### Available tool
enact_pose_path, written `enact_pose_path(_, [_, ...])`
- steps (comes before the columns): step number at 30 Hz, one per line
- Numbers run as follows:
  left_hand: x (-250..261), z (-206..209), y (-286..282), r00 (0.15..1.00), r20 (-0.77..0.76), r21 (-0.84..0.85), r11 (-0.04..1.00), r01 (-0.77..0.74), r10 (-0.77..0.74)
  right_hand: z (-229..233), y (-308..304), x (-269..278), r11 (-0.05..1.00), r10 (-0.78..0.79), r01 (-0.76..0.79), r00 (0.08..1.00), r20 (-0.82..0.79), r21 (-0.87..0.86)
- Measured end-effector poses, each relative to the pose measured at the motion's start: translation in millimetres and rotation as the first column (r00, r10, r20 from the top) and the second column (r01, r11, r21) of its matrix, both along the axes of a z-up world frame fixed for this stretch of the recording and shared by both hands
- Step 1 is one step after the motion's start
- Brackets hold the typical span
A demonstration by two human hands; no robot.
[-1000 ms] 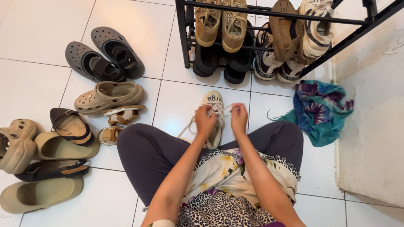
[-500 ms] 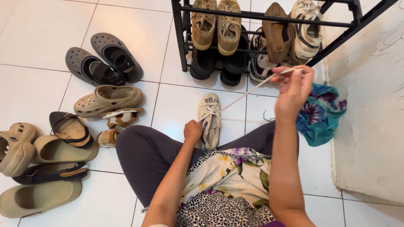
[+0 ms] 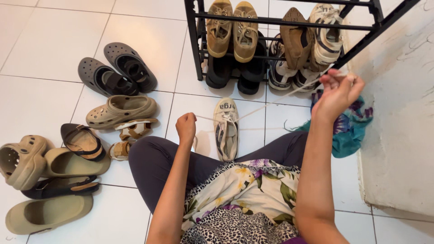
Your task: The person sits on the floor and removes the laces from a pair of white sneakers. They then re-lace both shoes by threading the laces through the eyelets and tying them. Finally, the person places the laced shoes onto a nearby shoe rack.
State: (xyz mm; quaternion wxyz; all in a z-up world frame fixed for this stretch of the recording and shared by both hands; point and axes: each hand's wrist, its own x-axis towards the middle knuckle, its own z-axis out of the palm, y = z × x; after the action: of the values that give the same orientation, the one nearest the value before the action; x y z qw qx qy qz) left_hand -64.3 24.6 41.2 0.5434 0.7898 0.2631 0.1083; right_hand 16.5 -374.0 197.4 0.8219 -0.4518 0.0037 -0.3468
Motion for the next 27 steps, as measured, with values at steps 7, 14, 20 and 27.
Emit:
enact_pose_path(7, [-11,35,-35,0.980,0.157,0.121,0.987,0.103,-0.121,14,30,3,0.981,0.084,-0.089,0.996,-0.034,-0.173])
enact_pose_path(14, [-5,-3,-80,0.916,0.175,0.307,0.904,0.297,-0.360,-51,79,-8,0.859,0.132,-0.240,0.957,-0.258,-0.452])
enact_pose_path(20, [6,-37,-110,0.915,-0.172,0.438,0.803,0.404,-0.366,-152,135,-8,0.713,0.240,-0.508,0.825,-0.511,-0.484])
enact_pose_path(27, [14,-68,-106,0.966,-0.086,0.248,0.933,0.260,-0.246,-225,148,-22,0.328,0.056,-0.544,0.828,-0.558,-0.772])
